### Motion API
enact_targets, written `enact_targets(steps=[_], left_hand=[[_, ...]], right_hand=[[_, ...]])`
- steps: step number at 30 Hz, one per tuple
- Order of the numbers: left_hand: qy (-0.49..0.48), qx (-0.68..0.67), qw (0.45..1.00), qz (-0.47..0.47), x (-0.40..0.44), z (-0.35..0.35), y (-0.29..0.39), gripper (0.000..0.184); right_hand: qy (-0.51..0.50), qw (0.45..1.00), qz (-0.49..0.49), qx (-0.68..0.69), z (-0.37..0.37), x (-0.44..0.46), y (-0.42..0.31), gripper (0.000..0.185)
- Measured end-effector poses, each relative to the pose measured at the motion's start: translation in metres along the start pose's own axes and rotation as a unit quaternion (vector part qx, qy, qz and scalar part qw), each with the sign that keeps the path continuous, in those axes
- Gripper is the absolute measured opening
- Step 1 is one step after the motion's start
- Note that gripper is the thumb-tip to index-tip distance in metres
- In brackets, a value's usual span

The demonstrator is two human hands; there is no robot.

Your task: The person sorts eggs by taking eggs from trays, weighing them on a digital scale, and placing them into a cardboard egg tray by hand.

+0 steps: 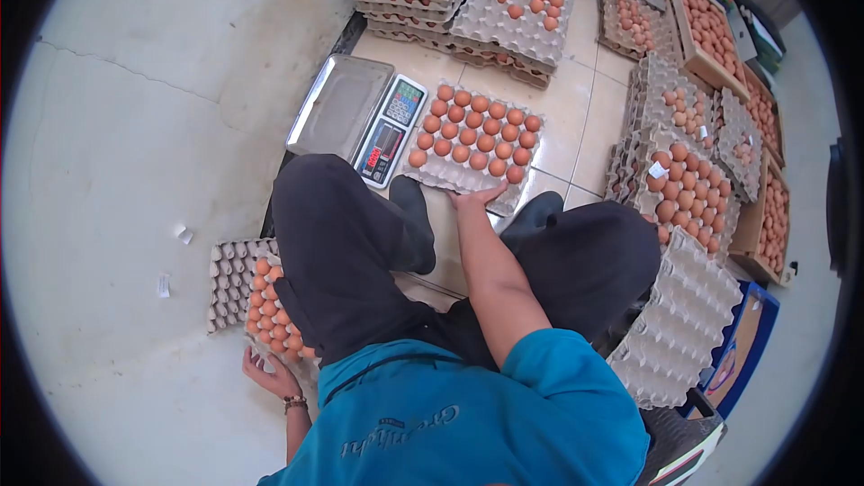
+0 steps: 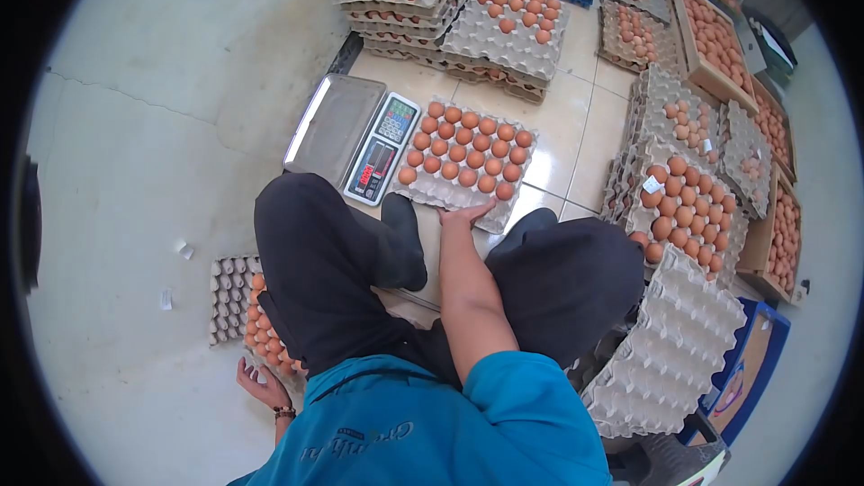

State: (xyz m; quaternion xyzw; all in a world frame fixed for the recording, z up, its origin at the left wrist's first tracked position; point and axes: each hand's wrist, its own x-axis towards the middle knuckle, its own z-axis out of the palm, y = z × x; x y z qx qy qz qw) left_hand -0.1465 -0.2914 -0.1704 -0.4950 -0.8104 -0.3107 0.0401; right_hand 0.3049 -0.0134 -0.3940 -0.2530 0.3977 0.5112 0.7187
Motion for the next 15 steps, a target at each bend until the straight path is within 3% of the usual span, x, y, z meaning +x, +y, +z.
enact_targets(steps=[6, 12, 15], left_hand=[[0.017, -0.018, 1.0, 0.015, 0.022, -0.005, 0.028, 0.045], [0.025, -0.023, 0.999, 0.026, 0.029, -0.006, 0.033, 0.045], [0.034, -0.029, 0.998, 0.033, 0.034, -0.005, 0.043, 0.044]], right_hand=[[-0.017, 1.0, -0.013, -0.007, 0.005, 0.02, -0.008, 0.103], [0.052, 0.992, -0.074, -0.091, 0.029, 0.014, -0.018, 0.099], [0.002, 0.992, -0.074, -0.103, 0.027, 0.029, -0.016, 0.1]])
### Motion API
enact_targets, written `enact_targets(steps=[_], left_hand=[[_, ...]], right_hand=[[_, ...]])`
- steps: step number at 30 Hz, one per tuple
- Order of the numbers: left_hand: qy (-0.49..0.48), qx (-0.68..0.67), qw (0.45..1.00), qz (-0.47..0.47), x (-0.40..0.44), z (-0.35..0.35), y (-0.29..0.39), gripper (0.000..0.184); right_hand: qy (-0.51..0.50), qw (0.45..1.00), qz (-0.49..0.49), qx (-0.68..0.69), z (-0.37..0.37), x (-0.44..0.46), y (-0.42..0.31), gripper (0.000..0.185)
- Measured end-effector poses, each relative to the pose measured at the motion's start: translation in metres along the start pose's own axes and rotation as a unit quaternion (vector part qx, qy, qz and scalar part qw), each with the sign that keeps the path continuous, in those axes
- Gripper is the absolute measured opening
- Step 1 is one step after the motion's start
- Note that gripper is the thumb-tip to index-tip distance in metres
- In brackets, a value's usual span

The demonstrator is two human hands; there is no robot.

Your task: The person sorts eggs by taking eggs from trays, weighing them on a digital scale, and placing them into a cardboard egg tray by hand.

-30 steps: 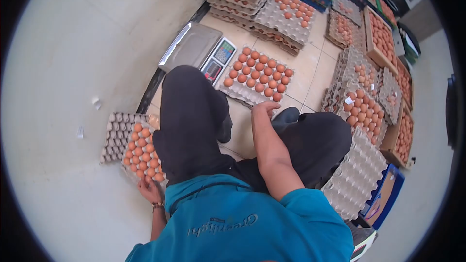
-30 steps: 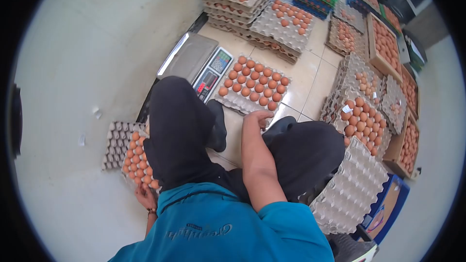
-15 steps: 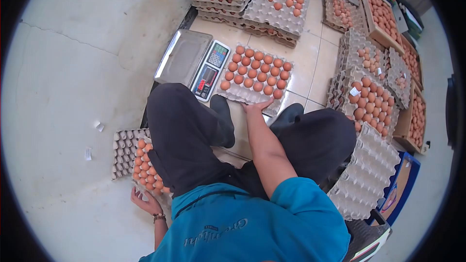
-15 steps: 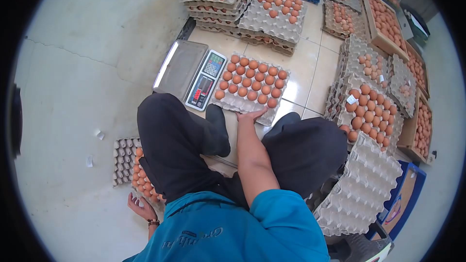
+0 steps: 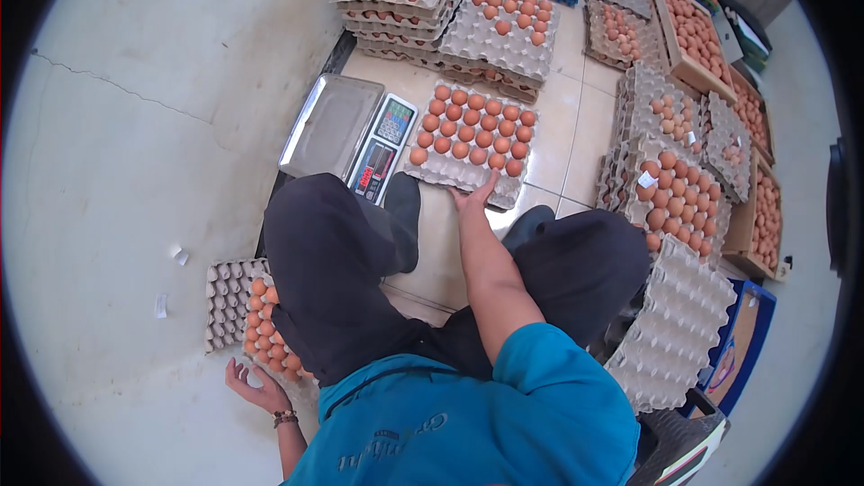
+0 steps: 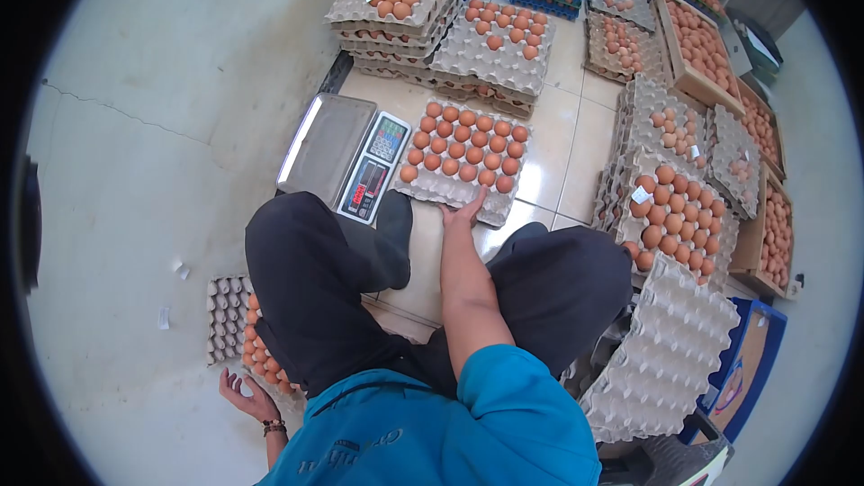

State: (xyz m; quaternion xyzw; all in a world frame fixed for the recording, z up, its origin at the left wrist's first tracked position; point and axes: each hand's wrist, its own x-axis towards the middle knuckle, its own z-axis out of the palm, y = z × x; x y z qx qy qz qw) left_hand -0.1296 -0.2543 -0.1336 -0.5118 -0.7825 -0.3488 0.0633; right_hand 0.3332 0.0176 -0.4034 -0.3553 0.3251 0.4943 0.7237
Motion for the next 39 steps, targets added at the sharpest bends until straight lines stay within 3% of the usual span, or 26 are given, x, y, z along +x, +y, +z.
enact_targets(steps=[6, 12, 15, 24, 27, 31, 33, 35, 37, 39], left_hand=[[0.027, -0.042, 0.998, 0.03, 0.037, 0.01, 0.034, 0.041], [0.108, -0.268, 0.954, 0.084, 0.118, 0.052, 0.122, 0.039], [0.093, -0.333, 0.924, 0.164, 0.139, 0.063, 0.159, 0.042], [0.063, -0.363, 0.913, 0.178, 0.18, 0.083, 0.195, 0.041], [0.058, -0.406, 0.891, 0.195, 0.189, 0.097, 0.222, 0.04], [-0.012, -0.446, 0.87, 0.212, 0.207, 0.121, 0.276, 0.035], [-0.091, -0.423, 0.876, 0.212, 0.21, 0.14, 0.331, 0.028], [-0.23, -0.39, 0.851, 0.268, 0.21, 0.166, 0.393, 0.036], [-0.353, -0.342, 0.795, 0.356, 0.198, 0.195, 0.443, 0.036], [-0.442, -0.222, 0.741, 0.455, 0.177, 0.235, 0.469, 0.032]], right_hand=[[-0.014, 0.999, 0.041, 0.021, -0.02, 0.036, 0.01, 0.103], [0.035, 0.994, 0.098, 0.015, -0.039, 0.045, -0.005, 0.096], [0.035, 0.995, 0.087, -0.028, -0.037, 0.036, -0.007, 0.089], [0.085, 0.996, -0.001, -0.029, -0.038, 0.048, 0.0, 0.086], [0.151, 0.988, 0.008, -0.037, -0.03, 0.043, -0.002, 0.075], [0.107, 0.992, -0.025, -0.06, -0.043, 0.038, 0.008, 0.09], [0.221, 0.968, -0.043, -0.114, -0.041, 0.015, 0.019, 0.073], [0.295, 0.862, -0.168, -0.377, -0.045, -0.017, 0.036, 0.05], [0.376, 0.707, -0.354, -0.483, -0.018, -0.049, 0.052, 0.04], [0.132, 0.758, -0.512, -0.382, 0.019, -0.055, 0.052, 0.03]])
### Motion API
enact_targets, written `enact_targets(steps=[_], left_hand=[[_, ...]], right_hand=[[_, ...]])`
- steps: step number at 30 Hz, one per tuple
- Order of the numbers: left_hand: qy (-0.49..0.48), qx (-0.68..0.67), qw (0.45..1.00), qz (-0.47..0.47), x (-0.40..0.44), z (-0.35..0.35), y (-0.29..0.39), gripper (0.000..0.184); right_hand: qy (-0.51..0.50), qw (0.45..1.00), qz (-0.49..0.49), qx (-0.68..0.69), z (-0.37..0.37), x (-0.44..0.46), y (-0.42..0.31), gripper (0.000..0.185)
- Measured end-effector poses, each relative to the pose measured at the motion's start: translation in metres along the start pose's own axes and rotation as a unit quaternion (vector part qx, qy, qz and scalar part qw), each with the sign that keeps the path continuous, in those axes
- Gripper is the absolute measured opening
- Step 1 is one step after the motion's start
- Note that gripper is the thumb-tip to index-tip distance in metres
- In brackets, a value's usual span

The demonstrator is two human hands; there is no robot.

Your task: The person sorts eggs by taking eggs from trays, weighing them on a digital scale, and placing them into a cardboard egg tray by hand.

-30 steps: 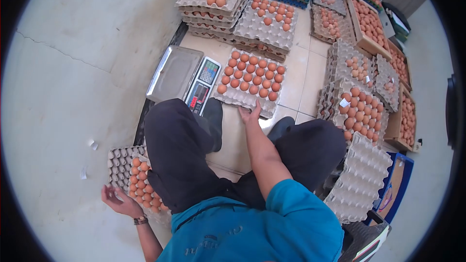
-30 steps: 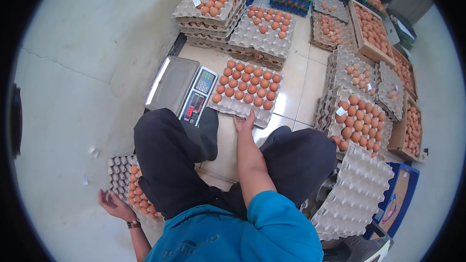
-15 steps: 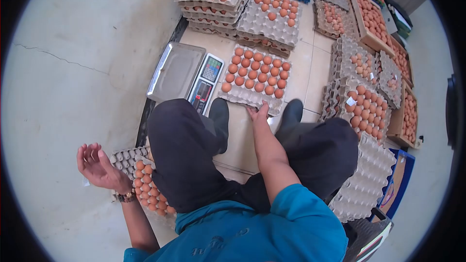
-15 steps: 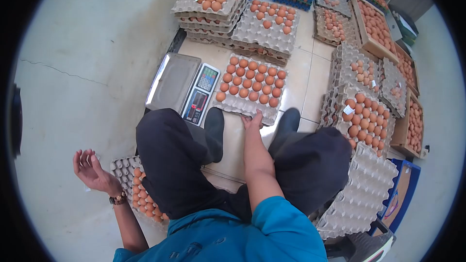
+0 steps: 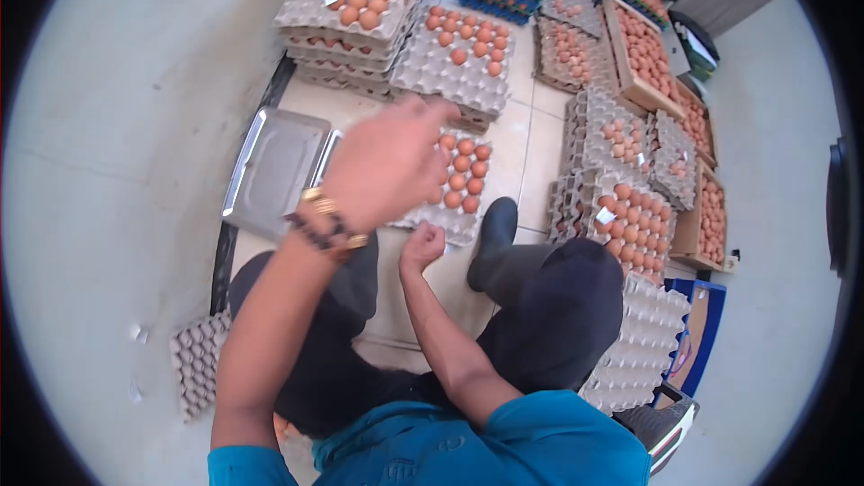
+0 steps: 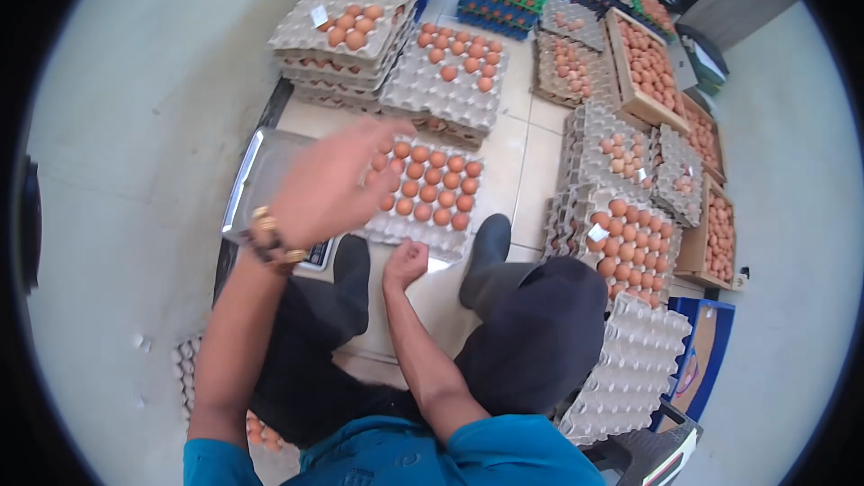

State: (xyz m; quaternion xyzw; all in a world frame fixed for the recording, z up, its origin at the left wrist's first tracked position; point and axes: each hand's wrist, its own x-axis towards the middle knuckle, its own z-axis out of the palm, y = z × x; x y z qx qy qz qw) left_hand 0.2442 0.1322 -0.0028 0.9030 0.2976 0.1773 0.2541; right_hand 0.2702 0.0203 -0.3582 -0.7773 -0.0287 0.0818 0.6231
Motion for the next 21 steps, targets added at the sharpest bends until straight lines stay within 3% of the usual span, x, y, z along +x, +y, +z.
enact_targets(steps=[1, 2, 4, 5, 8, 11, 14, 19, 21], left_hand=[[-0.097, 0.063, 0.993, -0.002, 0.014, 0.016, -0.006, 0.031], [-0.136, 0.081, 0.987, 0.002, 0.02, 0.03, -0.008, 0.028], [-0.219, 0.135, 0.966, -0.009, 0.021, 0.061, -0.026, 0.023], [-0.263, 0.169, 0.95, -0.025, 0.016, 0.077, -0.037, 0.021], [-0.272, 0.205, 0.94, -0.028, -0.002, 0.08, -0.039, 0.019], [-0.251, 0.229, 0.94, -0.001, -0.003, 0.065, -0.038, 0.022], [-0.212, 0.244, 0.946, -0.009, 0.002, 0.063, -0.041, 0.024], [-0.305, 0.243, 0.92, -0.019, -0.001, 0.07, -0.031, 0.022], [-0.311, 0.255, 0.916, -0.002, 0.0, 0.07, -0.024, 0.024]], right_hand=[[-0.041, 0.997, -0.069, 0.007, 0.01, 0.019, -0.024, 0.022], [-0.06, 0.982, -0.027, 0.178, 0.038, 0.06, -0.012, 0.02], [-0.026, 0.98, -0.058, 0.187, 0.075, 0.132, -0.075, 0.016], [-0.028, 0.993, -0.094, 0.064, 0.087, 0.175, -0.096, 0.015], [-0.02, 0.963, -0.254, -0.093, 0.126, 0.285, -0.135, 0.019], [-0.116, 0.913, -0.234, -0.314, 0.15, 0.361, -0.142, 0.036], [-0.18, 0.869, -0.139, -0.44, 0.166, 0.37, -0.166, 0.043], [-0.137, 0.848, -0.147, -0.49, 0.194, 0.382, -0.166, 0.047], [-0.181, 0.84, -0.124, -0.497, 0.194, 0.391, -0.172, 0.046]])
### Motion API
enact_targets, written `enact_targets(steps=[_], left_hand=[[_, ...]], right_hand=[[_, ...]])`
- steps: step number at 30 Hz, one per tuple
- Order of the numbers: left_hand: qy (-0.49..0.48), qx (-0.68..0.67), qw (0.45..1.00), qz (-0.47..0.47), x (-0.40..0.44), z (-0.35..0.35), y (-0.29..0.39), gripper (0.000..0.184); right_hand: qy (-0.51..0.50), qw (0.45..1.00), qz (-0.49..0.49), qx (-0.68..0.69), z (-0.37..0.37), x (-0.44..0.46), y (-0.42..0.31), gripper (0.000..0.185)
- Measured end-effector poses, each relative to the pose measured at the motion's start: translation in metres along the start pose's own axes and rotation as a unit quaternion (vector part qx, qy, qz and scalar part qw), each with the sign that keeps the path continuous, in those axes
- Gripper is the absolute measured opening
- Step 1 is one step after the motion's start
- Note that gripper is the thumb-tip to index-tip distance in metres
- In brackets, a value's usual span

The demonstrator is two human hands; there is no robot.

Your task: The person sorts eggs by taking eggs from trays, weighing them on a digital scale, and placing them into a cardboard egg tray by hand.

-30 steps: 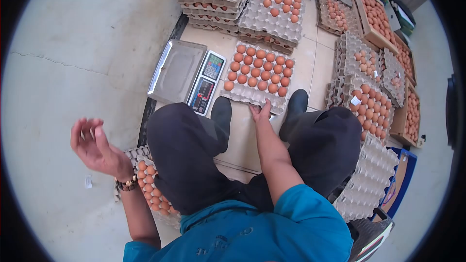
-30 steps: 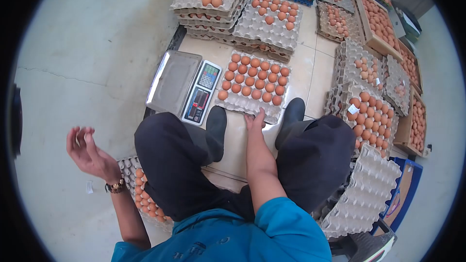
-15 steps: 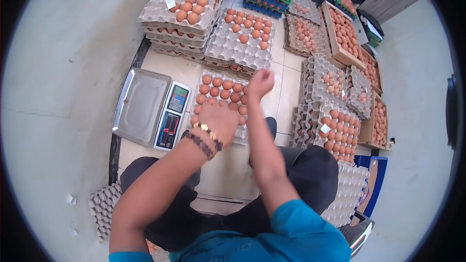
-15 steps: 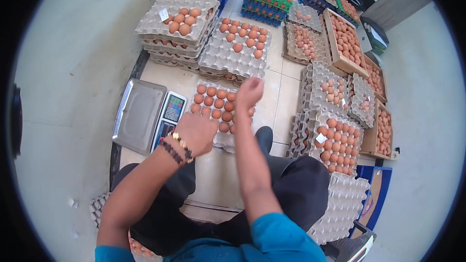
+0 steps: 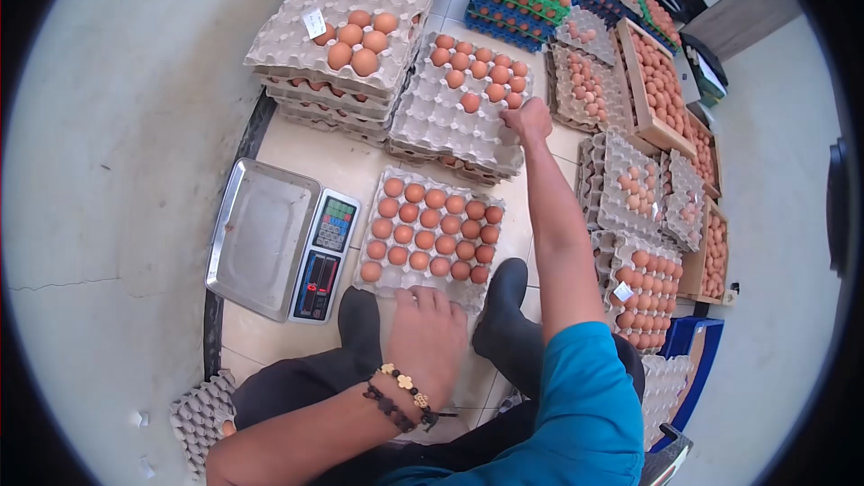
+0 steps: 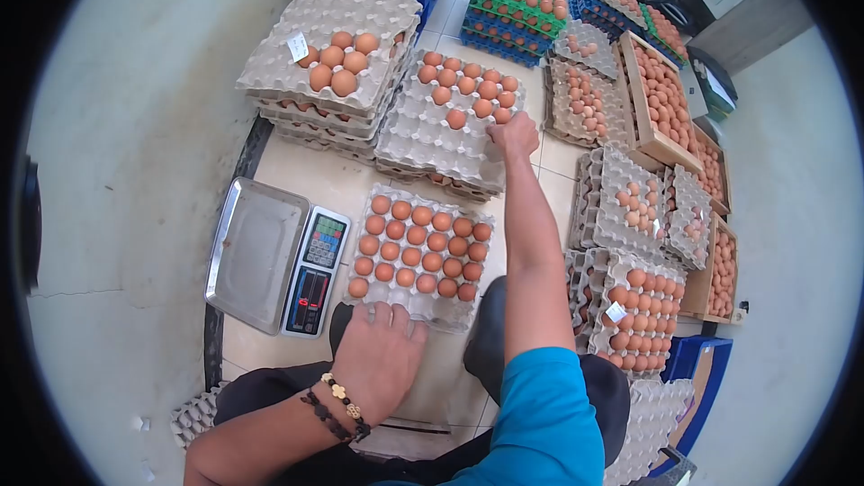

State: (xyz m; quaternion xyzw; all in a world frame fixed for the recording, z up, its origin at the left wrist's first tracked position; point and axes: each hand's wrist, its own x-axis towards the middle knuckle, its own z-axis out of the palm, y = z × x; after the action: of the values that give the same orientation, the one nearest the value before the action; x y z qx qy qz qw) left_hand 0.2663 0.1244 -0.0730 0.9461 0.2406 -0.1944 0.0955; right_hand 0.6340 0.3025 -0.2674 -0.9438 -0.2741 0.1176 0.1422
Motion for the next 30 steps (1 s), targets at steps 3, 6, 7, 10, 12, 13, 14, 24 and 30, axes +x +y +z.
enact_targets(steps=[3, 6, 7, 10, 12, 13, 14, 24, 30], left_hand=[[-0.001, 0.017, 1.0, -0.006, 0.0, -0.004, 0.002, 0.028], [-0.034, -0.003, 0.999, -0.019, 0.001, -0.007, 0.003, 0.031], [-0.029, 0.0, 0.999, -0.015, 0.002, -0.007, 0.003, 0.032], [-0.022, 0.013, 1.0, -0.009, 0.002, -0.001, 0.005, 0.033], [-0.022, 0.029, 0.999, -0.008, 0.003, 0.0, 0.008, 0.034], [-0.028, 0.027, 0.999, -0.011, 0.004, 0.0, 0.008, 0.034], [-0.033, 0.024, 0.999, -0.015, 0.006, 0.0, 0.009, 0.033], [-0.026, -0.059, 0.998, -0.023, 0.011, -0.003, -0.008, 0.027], [0.233, -0.33, 0.914, -0.024, 0.021, -0.029, -0.091, 0.048]], right_hand=[[-0.043, 0.972, 0.022, 0.228, -0.006, 0.01, 0.021, 0.041], [-0.191, 0.736, 0.086, 0.644, 0.008, 0.037, 0.059, 0.03], [-0.206, 0.696, 0.099, 0.681, -0.003, 0.025, 0.049, 0.03], [-0.3, 0.677, 0.022, 0.671, 0.0, 0.014, 0.026, 0.025], [-0.238, 0.88, -0.102, 0.398, 0.013, 0.011, 0.003, 0.023], [-0.195, 0.937, -0.163, 0.238, 0.015, 0.0, -0.017, 0.022], [-0.143, 0.956, -0.222, 0.131, 0.024, -0.003, -0.026, 0.023], [-0.029, 0.94, -0.336, 0.045, 0.029, -0.011, -0.027, 0.038], [-0.366, 0.594, -0.12, 0.706, -0.026, -0.162, -0.011, 0.024]])
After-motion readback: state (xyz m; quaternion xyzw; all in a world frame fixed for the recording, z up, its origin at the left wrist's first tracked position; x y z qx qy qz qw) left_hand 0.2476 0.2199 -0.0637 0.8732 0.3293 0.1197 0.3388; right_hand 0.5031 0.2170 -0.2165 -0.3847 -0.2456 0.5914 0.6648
